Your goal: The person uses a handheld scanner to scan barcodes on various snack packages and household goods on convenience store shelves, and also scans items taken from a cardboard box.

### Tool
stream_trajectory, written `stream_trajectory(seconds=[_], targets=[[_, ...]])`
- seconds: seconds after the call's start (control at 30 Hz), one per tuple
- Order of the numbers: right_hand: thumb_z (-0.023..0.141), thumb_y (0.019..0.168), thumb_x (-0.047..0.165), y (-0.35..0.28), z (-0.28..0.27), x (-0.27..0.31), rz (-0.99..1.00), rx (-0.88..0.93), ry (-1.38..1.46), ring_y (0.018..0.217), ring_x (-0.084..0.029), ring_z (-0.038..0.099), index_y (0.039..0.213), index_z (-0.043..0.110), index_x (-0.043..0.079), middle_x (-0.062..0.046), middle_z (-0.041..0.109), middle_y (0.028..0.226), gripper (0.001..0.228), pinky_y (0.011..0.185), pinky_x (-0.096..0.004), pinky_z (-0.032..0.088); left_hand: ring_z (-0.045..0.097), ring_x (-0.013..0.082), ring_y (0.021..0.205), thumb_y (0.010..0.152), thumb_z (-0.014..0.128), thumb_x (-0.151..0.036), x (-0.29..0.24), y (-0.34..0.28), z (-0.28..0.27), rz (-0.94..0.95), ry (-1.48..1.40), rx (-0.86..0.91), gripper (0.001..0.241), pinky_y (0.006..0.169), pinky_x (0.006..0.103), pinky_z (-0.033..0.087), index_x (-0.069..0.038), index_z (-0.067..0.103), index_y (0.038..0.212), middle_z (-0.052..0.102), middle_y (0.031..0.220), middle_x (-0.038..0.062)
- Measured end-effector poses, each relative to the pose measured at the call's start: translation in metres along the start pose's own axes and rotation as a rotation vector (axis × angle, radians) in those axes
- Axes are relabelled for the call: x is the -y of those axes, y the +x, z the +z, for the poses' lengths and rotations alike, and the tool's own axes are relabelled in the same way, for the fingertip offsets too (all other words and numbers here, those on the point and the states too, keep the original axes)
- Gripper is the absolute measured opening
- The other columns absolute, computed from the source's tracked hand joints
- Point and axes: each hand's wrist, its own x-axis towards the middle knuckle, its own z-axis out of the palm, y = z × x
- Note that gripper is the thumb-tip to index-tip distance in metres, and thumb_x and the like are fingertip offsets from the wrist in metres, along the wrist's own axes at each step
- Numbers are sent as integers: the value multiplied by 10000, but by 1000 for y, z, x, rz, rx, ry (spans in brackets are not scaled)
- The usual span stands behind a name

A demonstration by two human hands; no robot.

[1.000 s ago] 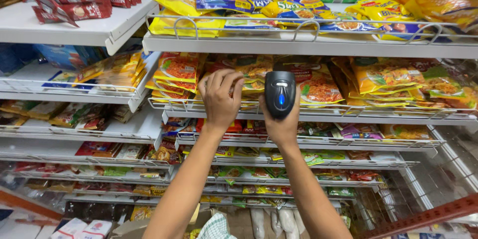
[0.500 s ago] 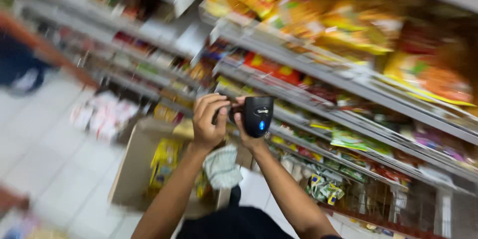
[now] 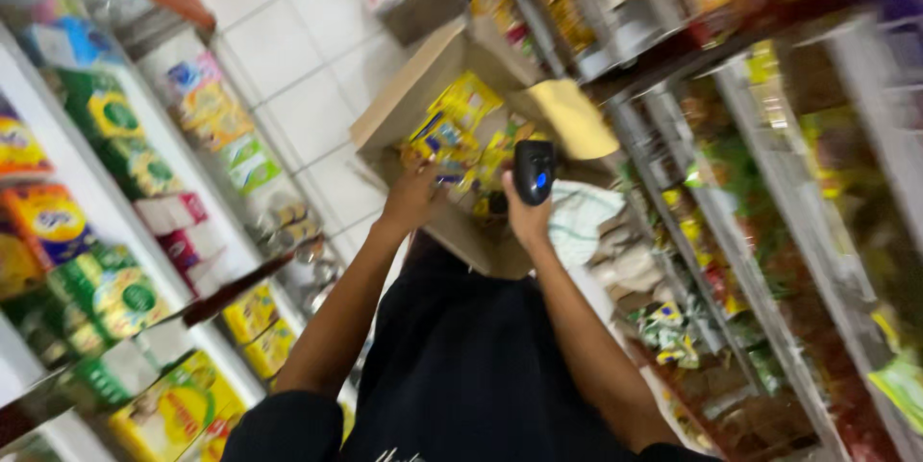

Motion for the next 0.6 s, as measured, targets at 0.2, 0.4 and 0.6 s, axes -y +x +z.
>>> stream_trajectory(seconds=[0.2, 0.4, 0.6], targets=[[777, 930, 302, -10, 30, -7, 164, 22, -123, 937, -141, 674, 1145, 712, 19, -56, 744, 1033, 361, 869, -312, 538, 660, 407, 1150, 972, 632, -399, 79, 41, 42, -458, 131, 560, 461, 1018, 507, 508, -56, 616, 1279, 706, 1205, 234], [818, 859, 333, -4, 45, -33, 372, 71, -193, 876, -138, 699, 1072, 756, 30, -46, 769, 960, 375, 823, -319, 550, 658, 373, 1145, 923, 648, -527, 114, 107, 93, -506, 239, 677, 589, 957, 505, 533, -97, 609, 1324, 669, 1257, 189], [831, 836, 397, -19, 47, -32, 472, -4, -349, 841, -146, 720, 1010, 783, 48, -66, 776, 887, 393, 796, -342, 547, 635, 332, 1226, 874, 692, -529, 157, 100, 150, -647, 228, 740, 656, 992, 475, 527, -73, 609, 1338, 630, 1347, 181]])
